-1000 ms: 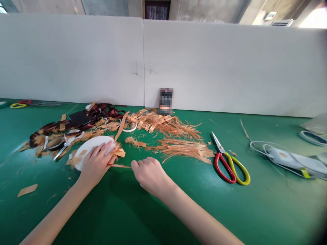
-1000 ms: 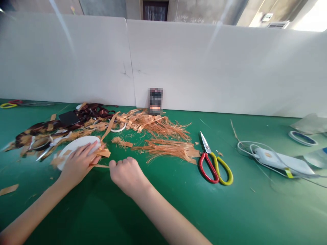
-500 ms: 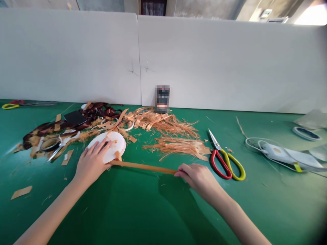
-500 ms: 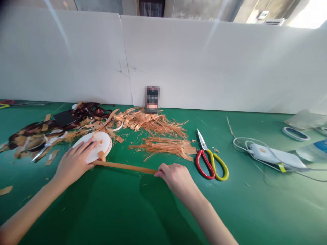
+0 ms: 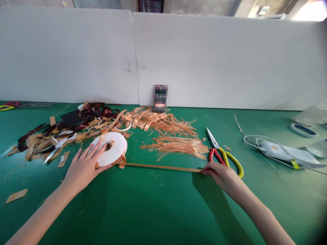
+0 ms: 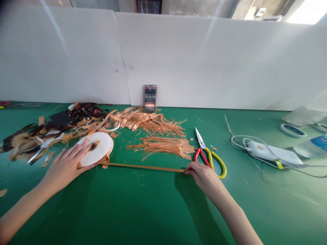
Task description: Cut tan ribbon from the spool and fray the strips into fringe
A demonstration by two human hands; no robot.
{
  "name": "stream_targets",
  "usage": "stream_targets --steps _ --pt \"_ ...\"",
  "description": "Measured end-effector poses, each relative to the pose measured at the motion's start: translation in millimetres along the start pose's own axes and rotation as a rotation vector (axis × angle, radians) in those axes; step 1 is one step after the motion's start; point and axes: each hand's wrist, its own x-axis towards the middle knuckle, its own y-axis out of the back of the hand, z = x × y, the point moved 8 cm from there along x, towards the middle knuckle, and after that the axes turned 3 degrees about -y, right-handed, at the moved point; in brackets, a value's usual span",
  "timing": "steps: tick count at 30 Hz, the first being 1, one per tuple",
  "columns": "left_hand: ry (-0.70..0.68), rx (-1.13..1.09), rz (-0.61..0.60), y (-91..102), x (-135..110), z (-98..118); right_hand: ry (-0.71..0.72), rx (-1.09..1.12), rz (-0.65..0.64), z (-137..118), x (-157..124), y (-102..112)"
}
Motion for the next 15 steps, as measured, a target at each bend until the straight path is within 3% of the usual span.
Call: stream_targets --steps 3,6,10,13,15 --pt "-0.007 -0.023 0.021 -1.1 -3.9 -1.2 -0.105 -0.003 0.024 13.6 -3.3 3.4" --pt "-0.009 -0.103 0.010 4.0 -8.2 2.6 -0.295 -0.057 0.144 32.8 -7.2 15.4" --pt "0.016 -0.264 0.062 29.4 -10.2 13.9 -0.575 -0.144 0.322 70.6 -11.0 32.0" --pt "0.015 -0.294 0.225 56.6 -4.6 28.8 -0.683 -0.154 0.255 101.1 -1.4 29.2" --pt "-0.073 -0.339 0.268 65.8 3.2 48.6 -0.703 -0.128 0.173 117.9 9.5 25.3"
